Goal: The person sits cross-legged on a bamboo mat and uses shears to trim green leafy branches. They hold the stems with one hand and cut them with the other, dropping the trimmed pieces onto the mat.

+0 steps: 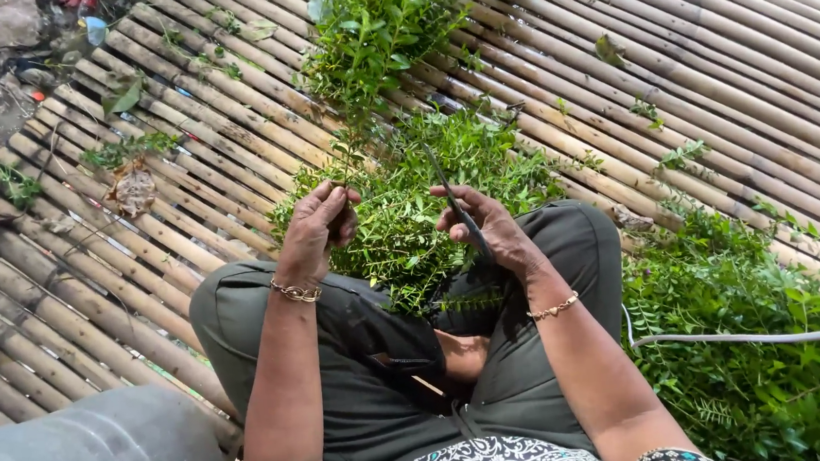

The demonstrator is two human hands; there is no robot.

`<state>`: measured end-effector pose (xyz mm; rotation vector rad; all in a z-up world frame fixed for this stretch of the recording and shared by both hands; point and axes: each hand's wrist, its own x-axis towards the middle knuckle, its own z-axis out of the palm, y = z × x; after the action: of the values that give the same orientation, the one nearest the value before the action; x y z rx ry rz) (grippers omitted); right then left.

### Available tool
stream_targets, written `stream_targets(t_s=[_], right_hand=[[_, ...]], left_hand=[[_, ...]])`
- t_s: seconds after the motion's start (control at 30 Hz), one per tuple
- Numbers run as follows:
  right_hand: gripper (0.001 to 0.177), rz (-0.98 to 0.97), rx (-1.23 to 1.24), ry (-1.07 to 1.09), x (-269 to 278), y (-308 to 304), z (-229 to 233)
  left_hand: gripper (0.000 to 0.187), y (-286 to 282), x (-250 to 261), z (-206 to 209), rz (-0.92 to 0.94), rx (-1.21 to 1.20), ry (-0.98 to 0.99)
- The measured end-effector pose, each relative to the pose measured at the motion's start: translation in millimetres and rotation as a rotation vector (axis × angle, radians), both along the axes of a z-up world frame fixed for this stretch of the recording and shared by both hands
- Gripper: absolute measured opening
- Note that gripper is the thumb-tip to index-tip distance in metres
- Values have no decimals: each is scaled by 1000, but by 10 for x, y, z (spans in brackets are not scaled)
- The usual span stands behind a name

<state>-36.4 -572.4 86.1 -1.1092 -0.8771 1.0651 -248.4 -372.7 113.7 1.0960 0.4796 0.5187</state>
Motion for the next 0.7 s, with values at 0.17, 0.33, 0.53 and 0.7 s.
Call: stream_targets(t_s=[0.17,0.33,0.53,0.7], right_hand=[[73,7,-33,-27,22,3,15],[75,-12,-85,-72,71,-27,57],[76,31,-147,-137,38,-29,136],[58,-83,-131,-176,86,-2,-34]], left_hand=[[24,-27,-5,-19,-48,-19,19],[19,-44,-20,3,-131,-14,1],[24,-78,-22,29,-220,80,48],[22,-102,-2,82,-271,95,45]])
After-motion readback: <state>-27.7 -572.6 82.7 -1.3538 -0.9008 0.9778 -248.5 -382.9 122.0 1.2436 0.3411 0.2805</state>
